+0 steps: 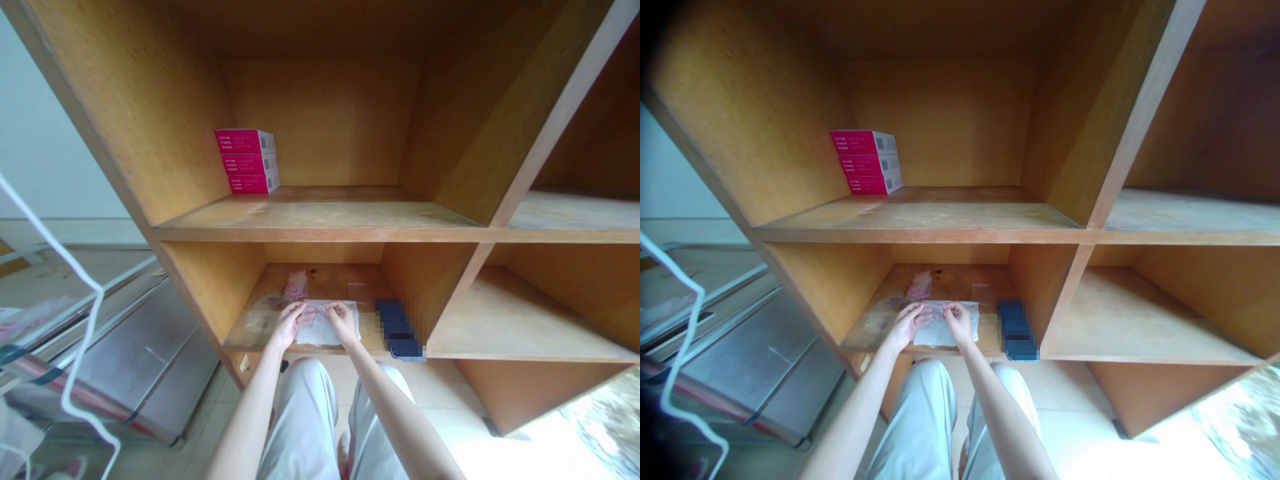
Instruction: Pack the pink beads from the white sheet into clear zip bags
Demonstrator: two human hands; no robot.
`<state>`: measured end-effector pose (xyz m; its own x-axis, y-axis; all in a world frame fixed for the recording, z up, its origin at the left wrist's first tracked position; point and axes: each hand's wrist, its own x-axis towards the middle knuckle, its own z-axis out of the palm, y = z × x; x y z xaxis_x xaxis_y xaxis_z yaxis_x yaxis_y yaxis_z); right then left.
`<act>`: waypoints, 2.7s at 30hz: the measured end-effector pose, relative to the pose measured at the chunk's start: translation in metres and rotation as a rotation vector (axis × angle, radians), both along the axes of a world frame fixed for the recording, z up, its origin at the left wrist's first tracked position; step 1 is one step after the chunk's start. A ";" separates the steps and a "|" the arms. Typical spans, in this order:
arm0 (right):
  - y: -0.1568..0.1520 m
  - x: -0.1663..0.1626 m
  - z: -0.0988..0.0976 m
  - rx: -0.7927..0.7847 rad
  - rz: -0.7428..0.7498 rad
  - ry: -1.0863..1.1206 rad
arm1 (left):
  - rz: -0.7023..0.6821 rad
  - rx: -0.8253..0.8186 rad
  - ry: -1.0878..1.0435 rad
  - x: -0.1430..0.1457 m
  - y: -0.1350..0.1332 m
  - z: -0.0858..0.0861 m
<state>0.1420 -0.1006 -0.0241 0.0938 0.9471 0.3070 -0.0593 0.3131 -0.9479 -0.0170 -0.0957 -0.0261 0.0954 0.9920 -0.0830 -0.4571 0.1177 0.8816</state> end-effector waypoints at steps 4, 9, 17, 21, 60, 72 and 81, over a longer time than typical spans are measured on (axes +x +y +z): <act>0.001 0.001 -0.005 -0.031 0.002 0.007 | -0.025 0.020 0.019 0.003 0.000 -0.001; 0.000 0.002 -0.004 -0.026 0.008 0.022 | -0.019 0.034 0.091 0.005 -0.002 -0.001; 0.000 0.003 -0.004 -0.023 -0.019 0.062 | -0.036 0.069 0.176 0.006 -0.006 0.002; -0.001 0.004 -0.004 -0.024 -0.029 0.043 | -0.031 0.079 0.167 0.007 -0.007 0.002; -0.001 0.000 -0.012 0.034 0.091 -0.059 | -0.108 0.204 0.301 0.009 -0.010 0.001; -0.002 -0.001 -0.012 0.029 0.143 -0.088 | -0.162 0.211 0.319 0.009 -0.010 0.000; -0.003 -0.001 -0.011 0.044 0.127 -0.181 | -0.165 0.256 0.391 0.010 -0.011 0.001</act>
<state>0.1410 -0.1039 -0.0348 -0.0861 0.9332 0.3489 0.0688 0.3549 -0.9324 -0.0075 -0.1066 -0.0248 0.2636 0.9594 0.1004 -0.0800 -0.0819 0.9934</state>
